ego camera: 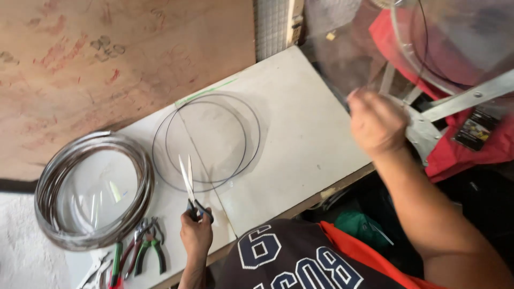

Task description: Assembling face shields by shaping wire frames and trimming plastic visors

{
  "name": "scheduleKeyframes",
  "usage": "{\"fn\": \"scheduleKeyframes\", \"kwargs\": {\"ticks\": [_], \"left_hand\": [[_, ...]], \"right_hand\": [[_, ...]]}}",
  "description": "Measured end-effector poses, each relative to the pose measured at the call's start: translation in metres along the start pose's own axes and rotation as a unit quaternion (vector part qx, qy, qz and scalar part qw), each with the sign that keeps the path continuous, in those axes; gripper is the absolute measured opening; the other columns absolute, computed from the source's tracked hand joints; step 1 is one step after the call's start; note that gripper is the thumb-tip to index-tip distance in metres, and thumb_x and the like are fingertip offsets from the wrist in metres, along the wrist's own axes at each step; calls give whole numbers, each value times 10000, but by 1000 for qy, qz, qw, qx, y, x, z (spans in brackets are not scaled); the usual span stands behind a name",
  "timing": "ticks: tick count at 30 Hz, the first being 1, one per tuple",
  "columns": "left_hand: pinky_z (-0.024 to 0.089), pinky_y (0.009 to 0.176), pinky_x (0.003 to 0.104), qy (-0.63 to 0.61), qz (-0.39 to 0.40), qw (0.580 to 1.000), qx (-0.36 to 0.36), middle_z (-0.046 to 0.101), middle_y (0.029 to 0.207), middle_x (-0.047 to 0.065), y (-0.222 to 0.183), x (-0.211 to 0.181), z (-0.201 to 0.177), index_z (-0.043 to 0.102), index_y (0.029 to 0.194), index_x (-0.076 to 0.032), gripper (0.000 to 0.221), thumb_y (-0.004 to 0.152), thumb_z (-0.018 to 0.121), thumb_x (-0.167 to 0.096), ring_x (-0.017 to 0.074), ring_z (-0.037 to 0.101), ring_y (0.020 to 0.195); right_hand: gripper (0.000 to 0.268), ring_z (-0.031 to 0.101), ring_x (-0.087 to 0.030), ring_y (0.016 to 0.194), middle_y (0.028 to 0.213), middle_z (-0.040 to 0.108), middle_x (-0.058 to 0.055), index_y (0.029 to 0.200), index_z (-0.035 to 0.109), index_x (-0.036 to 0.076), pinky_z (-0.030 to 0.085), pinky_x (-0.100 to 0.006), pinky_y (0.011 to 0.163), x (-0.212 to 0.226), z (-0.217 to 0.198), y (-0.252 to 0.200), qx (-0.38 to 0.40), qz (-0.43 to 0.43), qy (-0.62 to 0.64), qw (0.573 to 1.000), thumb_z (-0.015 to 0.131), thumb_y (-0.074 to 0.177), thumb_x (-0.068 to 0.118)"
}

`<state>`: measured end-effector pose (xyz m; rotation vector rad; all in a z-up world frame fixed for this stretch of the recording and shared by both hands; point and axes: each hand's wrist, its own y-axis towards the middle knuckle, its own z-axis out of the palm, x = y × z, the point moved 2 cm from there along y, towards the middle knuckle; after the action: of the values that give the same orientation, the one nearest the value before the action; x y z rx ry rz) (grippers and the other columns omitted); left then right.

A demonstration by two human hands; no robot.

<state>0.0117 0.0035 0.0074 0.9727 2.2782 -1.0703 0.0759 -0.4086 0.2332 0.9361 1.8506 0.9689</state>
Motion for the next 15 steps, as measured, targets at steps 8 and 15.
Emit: {"fn": "scheduleKeyframes", "kwargs": {"ticks": [8,15], "left_hand": [[503,952,480,6,9,1000,-27,755,1096,144,28,48,13,615,1248,-71,548,872,722,-455,359,689,1092],[526,993,514,28,17,999,-30,779,1071,168,23,50,12,626,1286,-60,607,866,769,-475,376,710,1115]], "right_hand": [[146,765,-294,896,1006,771,-120,1031,774,70,659,-357,741,143,49,-201,233,128,212,940,655,952,41],[529,683,-463,1143,1170,711,-244,1131,740,34,596,-527,927,177,45,-289,444,224,299,815,796,853,481]]}}
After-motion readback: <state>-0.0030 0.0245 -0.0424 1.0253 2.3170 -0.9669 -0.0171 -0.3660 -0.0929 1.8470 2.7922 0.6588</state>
